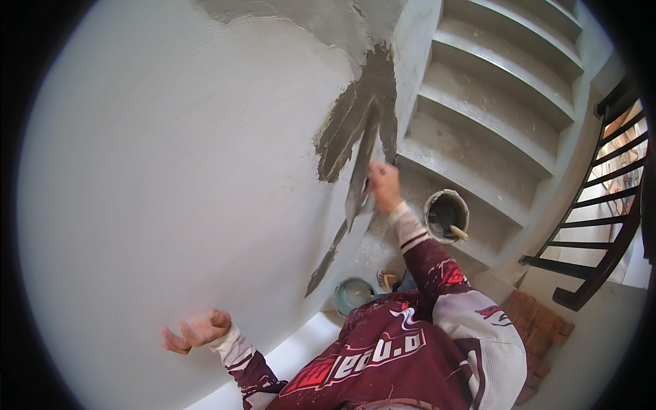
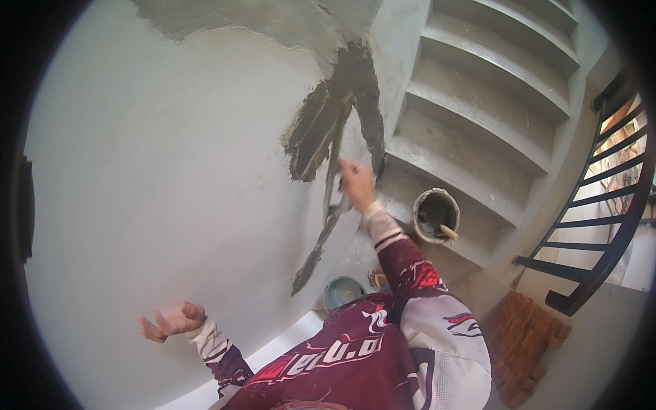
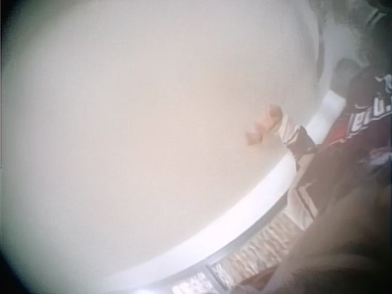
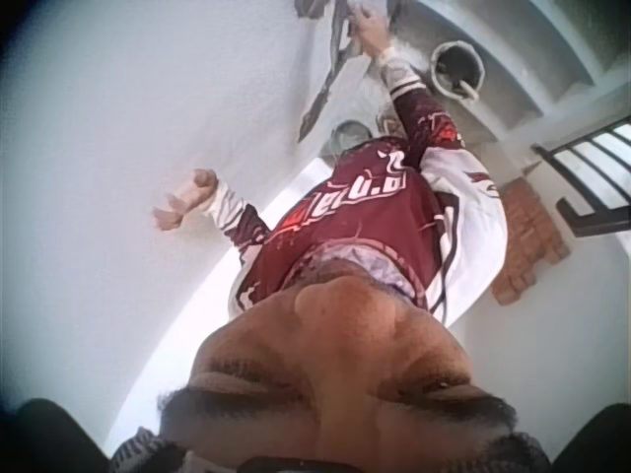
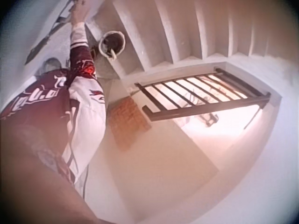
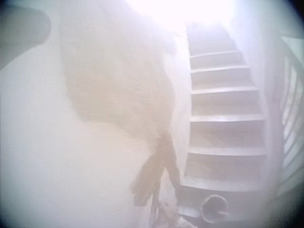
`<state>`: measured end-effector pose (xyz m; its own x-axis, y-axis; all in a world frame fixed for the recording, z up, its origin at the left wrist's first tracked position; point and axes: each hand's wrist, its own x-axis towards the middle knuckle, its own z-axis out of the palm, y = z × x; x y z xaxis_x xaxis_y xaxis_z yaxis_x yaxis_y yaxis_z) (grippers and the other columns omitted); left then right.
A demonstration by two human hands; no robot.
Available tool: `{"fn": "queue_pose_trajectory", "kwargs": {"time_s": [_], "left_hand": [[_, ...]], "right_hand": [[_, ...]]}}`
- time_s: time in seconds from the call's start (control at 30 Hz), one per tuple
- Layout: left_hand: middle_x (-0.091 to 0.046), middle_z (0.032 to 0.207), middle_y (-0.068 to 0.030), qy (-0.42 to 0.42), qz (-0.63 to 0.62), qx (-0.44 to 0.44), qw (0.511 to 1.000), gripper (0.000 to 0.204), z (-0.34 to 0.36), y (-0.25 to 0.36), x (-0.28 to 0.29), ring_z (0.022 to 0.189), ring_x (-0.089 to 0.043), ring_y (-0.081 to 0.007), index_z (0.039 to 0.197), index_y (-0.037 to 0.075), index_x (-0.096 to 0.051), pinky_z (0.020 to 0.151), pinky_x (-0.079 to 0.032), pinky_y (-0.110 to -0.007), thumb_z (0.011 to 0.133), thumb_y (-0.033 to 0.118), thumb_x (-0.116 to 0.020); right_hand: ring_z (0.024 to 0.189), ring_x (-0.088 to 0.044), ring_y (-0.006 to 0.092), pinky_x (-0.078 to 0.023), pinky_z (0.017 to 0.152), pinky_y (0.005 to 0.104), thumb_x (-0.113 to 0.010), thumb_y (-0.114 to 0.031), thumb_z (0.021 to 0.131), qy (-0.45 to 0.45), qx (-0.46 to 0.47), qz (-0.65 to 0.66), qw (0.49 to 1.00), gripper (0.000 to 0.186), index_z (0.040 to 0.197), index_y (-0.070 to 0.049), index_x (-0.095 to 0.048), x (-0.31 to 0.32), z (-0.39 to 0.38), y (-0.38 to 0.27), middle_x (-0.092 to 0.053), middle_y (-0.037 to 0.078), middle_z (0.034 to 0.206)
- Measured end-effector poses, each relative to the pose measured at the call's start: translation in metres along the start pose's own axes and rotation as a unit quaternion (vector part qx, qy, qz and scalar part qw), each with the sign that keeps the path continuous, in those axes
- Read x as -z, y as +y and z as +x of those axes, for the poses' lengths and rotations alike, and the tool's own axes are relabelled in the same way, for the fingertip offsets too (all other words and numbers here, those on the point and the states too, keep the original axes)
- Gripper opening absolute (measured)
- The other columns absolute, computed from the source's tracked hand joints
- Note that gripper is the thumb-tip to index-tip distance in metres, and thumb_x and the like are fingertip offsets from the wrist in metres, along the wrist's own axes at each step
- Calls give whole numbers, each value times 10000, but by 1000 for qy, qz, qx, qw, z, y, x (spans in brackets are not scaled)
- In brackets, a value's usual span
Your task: The person applies plaster to a curved wall adjacent to a spiral staircase using a trowel and a bucket. They repeatedly scoop plaster from the bucket and spread it onto the wall surface, smoothing the material to cover the underlying texture.
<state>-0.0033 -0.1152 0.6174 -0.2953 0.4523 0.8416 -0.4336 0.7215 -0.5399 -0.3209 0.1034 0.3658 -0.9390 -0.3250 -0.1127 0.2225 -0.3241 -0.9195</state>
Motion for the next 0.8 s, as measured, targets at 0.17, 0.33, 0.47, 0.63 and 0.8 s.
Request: {"fn": "queue_pose_trajectory", "kwargs": {"time_s": [0.17, 0.33, 0.47, 0.63, 0.8], "left_hand": [[-442, 1363, -264, 15, 5, -2, 1000, 501, -2, -3, 1, 1385, -163, -310, 1213, 39, -508, 1116, -106, -510, 916, 443, -511], [-436, 1370, -256, -33, 50, 9, 998, 523, -5, 0, 6, 1384, -159, -321, 1237, 55, -488, 1116, -105, -515, 924, 473, -503], [-412, 1395, -239, -47, 62, 8, 997, 537, 2, 4, 3, 1375, -172, -322, 1265, 66, -464, 1111, -130, -518, 937, 491, -480], [-400, 1404, -222, -67, 86, -1, 994, 550, 9, 10, 0, 1360, -184, -328, 1277, 68, -456, 1101, -157, -522, 938, 500, -482], [-393, 1416, -218, -95, 102, 10, 990, 577, 5, 12, 1, 1358, -191, -331, 1295, 65, -441, 1101, -149, -521, 937, 515, -484]], "right_hand": [[491, -455, 56, -419, 448, 236, -602, -364, 958, 44, 90, -22, 995, 346, 823, -48, -645, 16, 73, -51, -470, -52, 589], [512, -445, 41, -377, 451, 227, -628, -361, 946, 50, 115, -71, 990, 337, 848, -41, -669, 27, 131, -58, -492, -55, 613], [537, -548, 133, -439, 523, 295, -635, -302, 935, 78, 161, -119, 977, 317, 850, -1, -682, 20, 157, -47, -606, 30, 630], [695, -661, 251, -488, 648, 346, -641, -261, 906, 57, 159, -208, 964, 272, 889, 6, -690, -31, 62, -26, -661, 214, 784], [679, -659, 226, -481, 612, 346, -634, -234, 907, 0, 169, -107, 980, 227, 884, -18, -700, -31, 12, 5, -661, 167, 728]]}}
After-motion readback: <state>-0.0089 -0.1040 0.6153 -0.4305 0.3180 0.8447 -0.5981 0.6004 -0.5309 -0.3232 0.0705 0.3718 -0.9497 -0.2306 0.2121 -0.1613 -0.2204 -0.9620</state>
